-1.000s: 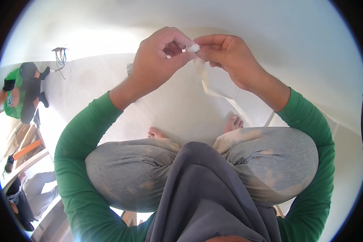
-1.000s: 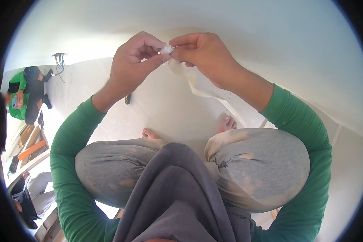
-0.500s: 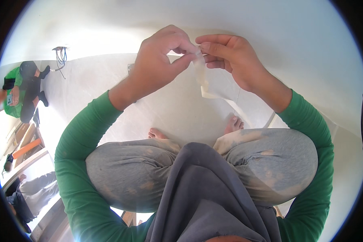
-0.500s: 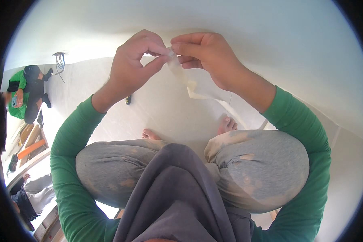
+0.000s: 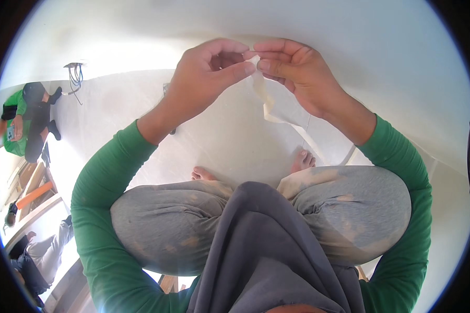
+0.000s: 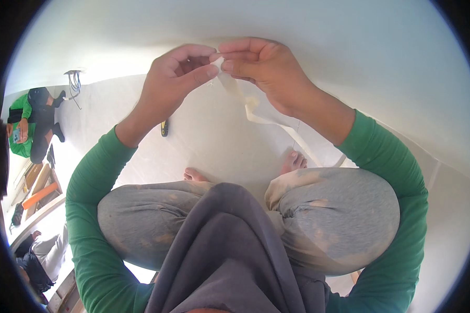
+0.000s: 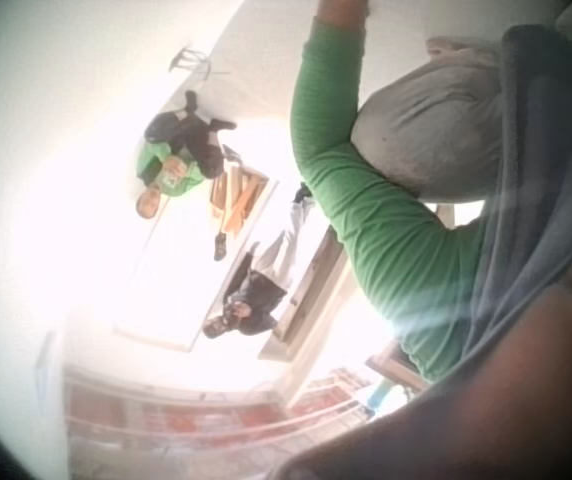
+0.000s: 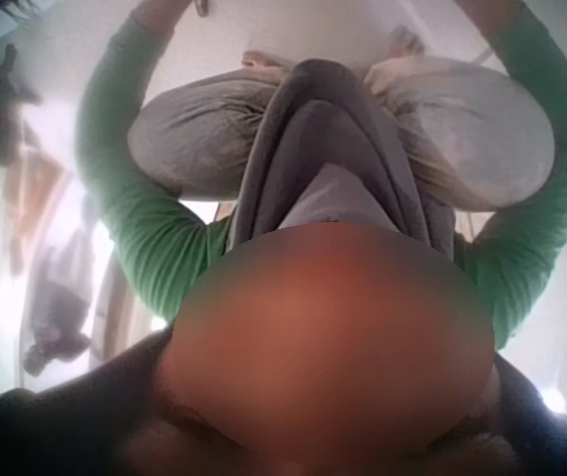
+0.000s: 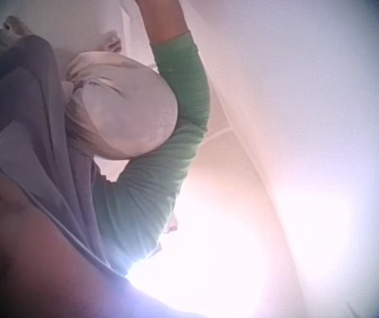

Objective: The person sits on the floor and applies a strip of white wallpaper to the wall using a putty knife to smooth it out. They carefully align the strip and press it against the surface to remove air bubbles.

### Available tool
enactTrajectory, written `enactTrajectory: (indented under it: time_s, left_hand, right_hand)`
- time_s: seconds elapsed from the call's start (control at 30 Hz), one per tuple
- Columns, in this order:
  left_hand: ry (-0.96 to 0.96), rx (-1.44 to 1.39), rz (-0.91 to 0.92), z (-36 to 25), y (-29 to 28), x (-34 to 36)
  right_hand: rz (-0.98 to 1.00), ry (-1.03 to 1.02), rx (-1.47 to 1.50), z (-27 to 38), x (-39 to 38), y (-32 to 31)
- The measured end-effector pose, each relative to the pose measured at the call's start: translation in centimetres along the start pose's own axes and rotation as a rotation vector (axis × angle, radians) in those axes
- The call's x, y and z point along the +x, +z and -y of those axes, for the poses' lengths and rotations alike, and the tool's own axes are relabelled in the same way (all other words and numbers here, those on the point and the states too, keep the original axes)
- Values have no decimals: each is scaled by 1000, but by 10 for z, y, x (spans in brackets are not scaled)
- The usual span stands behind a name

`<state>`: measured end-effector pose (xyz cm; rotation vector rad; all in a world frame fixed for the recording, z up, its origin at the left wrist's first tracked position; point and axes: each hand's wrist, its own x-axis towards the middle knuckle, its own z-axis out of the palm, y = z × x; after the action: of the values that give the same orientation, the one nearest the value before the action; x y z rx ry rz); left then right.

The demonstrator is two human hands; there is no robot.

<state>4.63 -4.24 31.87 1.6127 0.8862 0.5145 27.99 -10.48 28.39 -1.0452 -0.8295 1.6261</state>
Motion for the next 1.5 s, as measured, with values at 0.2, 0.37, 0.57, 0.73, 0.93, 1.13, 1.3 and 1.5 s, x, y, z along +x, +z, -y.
enactTrajectory:
  time_s: [0.2,0.37,0.57,0.73,0.93,1.13,1.3,1.5]
  left_hand:
    - [-28,172,-12,1,0,-3]
    - [193,396,-113,2,-3,0]
    - [165,386,-78,0,1,2]
    - [141,119,-19,4,-4,3]
    - [39,182,-23,-1,-3,1]
    - [85,99,-39,3,-3,3]
    - [201,237,-40,6,-5,5]
    - [120,123,24,-1,-9,7]
  right_hand:
    - [-35,40,-10,-3,1,2]
    - [35,181,123,-2,2,0]
    - [-9,148,-74,3,-1,9]
    - [-17,82,-112,1,-1,4]
    - [-2,64,-36,-1,2,5]
    - [93,176,73,-2,2,1]
    - [73,143,-69,3,0,5]
    - [35,25,-239,3,2,-1]
